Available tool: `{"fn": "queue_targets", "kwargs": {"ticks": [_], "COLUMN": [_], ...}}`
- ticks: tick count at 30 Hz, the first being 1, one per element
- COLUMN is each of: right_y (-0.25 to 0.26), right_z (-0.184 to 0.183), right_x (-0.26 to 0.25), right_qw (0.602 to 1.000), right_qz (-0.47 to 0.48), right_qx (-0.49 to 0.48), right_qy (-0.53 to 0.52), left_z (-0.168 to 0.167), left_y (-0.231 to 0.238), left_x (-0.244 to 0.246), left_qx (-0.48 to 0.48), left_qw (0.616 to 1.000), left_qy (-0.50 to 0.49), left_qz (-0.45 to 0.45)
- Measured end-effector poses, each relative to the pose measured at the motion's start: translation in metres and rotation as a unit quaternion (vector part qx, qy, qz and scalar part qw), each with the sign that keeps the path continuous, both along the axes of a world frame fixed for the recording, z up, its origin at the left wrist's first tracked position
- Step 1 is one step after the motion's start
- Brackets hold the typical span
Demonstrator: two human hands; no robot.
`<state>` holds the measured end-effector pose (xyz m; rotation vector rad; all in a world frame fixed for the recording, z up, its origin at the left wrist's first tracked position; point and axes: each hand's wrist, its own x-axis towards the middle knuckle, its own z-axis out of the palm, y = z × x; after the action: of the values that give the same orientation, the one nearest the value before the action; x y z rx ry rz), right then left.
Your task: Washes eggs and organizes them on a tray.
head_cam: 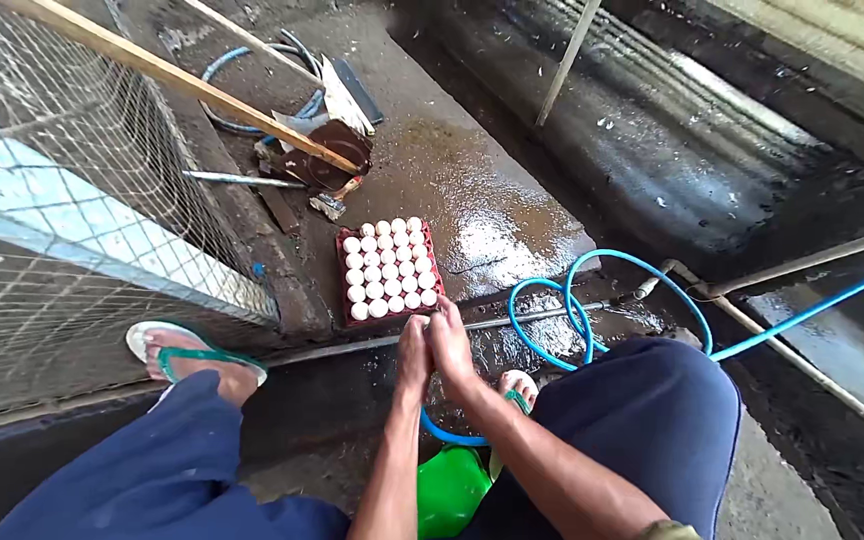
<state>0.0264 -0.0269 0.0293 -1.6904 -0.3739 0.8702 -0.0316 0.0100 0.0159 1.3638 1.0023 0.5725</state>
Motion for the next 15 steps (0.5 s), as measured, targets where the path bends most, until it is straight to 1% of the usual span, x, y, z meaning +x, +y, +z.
{"fn": "queue_targets", "kwargs": {"ticks": [2,3,4,6,7,8,9,10,11,13,14,15], "right_y": [-0.007,-0.005,0.002,0.010,0.010,0.010,0.009,0.006,0.001,-0.007,-0.006,-0.002], "right_z": [-0.001,-0.003,-0.004,-0.008,-0.007,-0.006,-0.005,-0.004,-0.003,-0.004,-0.006,-0.006], "right_x": [-0.009,-0.003,0.006,0.023,0.028,0.028,0.023,0.014,0.004,-0.007,-0.003,0.005], "right_qw": [0.999,1.000,1.000,0.987,0.976,0.969,0.972,0.982,0.994,0.997,0.996,0.998], "right_qz": [0.004,-0.001,-0.009,-0.044,-0.070,-0.086,-0.089,-0.080,-0.054,-0.007,-0.012,-0.029], "right_qx": [0.019,0.009,-0.004,-0.014,-0.013,-0.007,0.006,0.019,0.033,0.050,0.043,0.022], "right_qy": [-0.030,-0.018,0.022,0.151,0.206,0.231,0.219,0.170,0.092,-0.056,-0.076,-0.055], "left_z": [-0.001,-0.001,-0.001,-0.001,-0.001,-0.001,-0.002,0.000,0.003,0.007,0.007,0.006], "left_y": [-0.001,-0.001,0.000,-0.002,-0.004,-0.004,-0.002,0.000,0.001,-0.002,-0.002,-0.003], "left_x": [-0.004,-0.006,-0.007,-0.007,-0.006,-0.007,-0.005,-0.005,-0.007,-0.005,-0.005,-0.005], "left_qx": [-0.014,-0.038,-0.067,-0.111,-0.113,-0.114,-0.101,-0.093,-0.097,-0.124,-0.131,-0.126], "left_qw": [1.000,0.999,0.997,0.993,0.992,0.992,0.993,0.994,0.993,0.988,0.988,0.990], "left_qy": [0.001,-0.001,-0.003,-0.015,-0.021,-0.033,-0.040,-0.048,-0.065,-0.085,-0.073,-0.052], "left_qz": [-0.013,-0.025,-0.029,-0.038,-0.046,-0.052,-0.037,-0.028,-0.029,-0.018,-0.030,-0.041]}}
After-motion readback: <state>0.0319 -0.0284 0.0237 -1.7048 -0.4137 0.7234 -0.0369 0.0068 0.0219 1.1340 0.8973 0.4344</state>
